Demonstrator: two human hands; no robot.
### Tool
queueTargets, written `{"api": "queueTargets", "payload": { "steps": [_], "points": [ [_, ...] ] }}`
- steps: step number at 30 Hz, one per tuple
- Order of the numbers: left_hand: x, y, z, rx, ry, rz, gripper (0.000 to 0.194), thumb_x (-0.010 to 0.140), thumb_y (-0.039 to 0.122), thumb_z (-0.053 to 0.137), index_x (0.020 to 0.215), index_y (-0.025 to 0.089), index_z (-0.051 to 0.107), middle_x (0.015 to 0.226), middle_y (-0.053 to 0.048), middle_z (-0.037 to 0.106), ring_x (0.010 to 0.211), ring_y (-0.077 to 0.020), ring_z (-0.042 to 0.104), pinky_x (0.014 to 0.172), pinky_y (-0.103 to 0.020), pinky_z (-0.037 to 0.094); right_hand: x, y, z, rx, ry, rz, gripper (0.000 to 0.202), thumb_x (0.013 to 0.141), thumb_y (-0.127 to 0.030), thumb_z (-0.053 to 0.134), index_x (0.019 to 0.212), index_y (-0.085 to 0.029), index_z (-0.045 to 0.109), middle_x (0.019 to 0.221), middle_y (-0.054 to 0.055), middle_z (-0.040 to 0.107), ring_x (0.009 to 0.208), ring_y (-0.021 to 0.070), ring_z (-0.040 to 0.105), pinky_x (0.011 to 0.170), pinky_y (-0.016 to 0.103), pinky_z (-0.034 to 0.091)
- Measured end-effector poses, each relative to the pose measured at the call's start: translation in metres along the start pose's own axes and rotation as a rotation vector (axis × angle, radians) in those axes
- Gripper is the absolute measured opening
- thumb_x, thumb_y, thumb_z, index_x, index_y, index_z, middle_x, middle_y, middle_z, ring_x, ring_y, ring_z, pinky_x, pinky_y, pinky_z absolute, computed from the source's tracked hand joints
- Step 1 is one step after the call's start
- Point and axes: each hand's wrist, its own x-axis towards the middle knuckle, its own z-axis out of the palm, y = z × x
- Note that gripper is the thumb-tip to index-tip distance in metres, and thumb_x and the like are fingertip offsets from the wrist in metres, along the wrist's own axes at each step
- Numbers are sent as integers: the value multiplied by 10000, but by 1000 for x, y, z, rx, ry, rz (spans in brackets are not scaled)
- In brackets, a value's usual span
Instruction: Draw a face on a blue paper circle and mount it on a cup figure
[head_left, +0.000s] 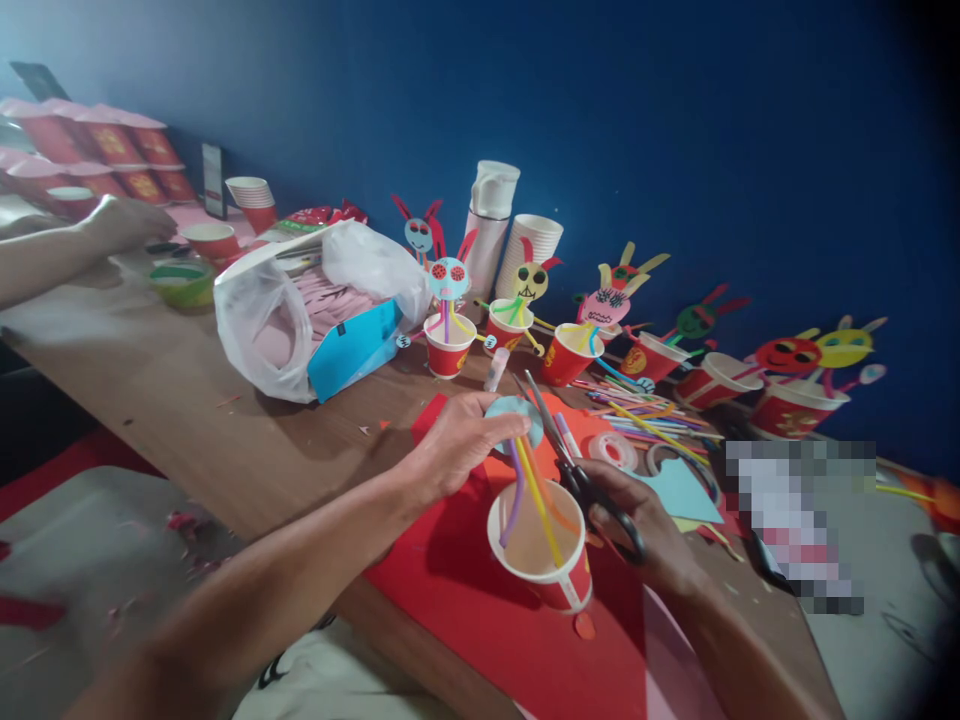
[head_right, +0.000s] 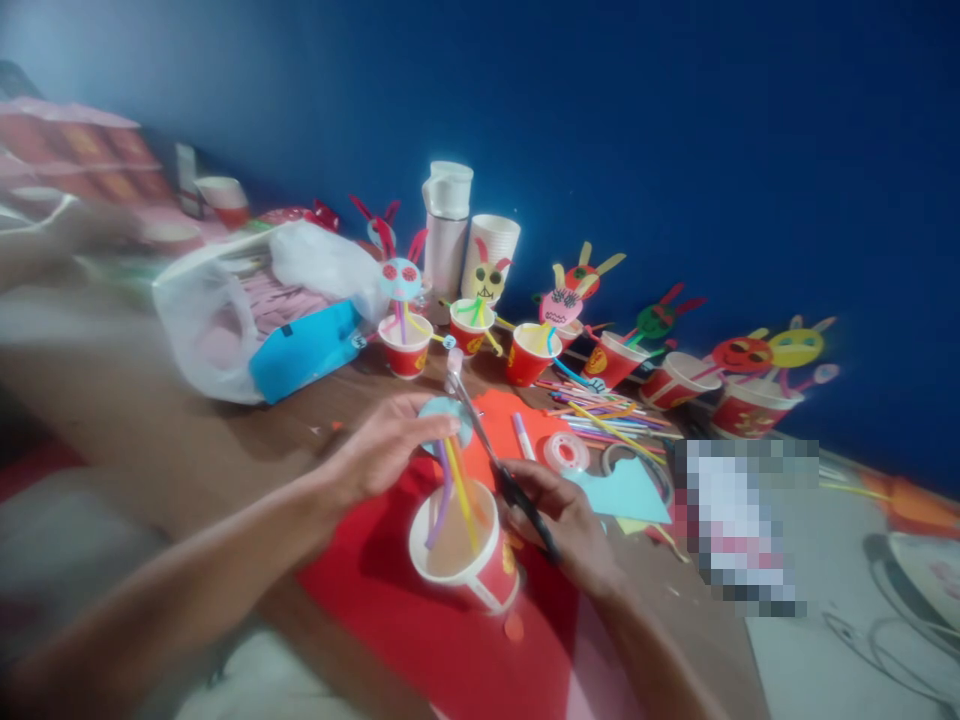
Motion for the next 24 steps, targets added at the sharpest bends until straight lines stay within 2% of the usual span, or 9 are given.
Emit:
{"api": "queueTargets", "payload": {
  "steps": [11,24],
  "points": [
    [0,0,-1,28,-11,-2,134,668,239,657,643,107,653,621,-18,617,588,-94,517,598,-219,373,0,-6,2,71,-6,35,459,586,-529,740,883,-185,674,655,32,663,514,132,565,510,240,492],
    [0,1,0,31,-10,-5,138,670,228,648,631,96,650,615,-20,607,579,-91,499,587,-220,360,-2,-2,2,82,-12,52,503,598,-533,729,938,-165,679,586,12,600,476,120,501,452,236,437]
  ]
}}
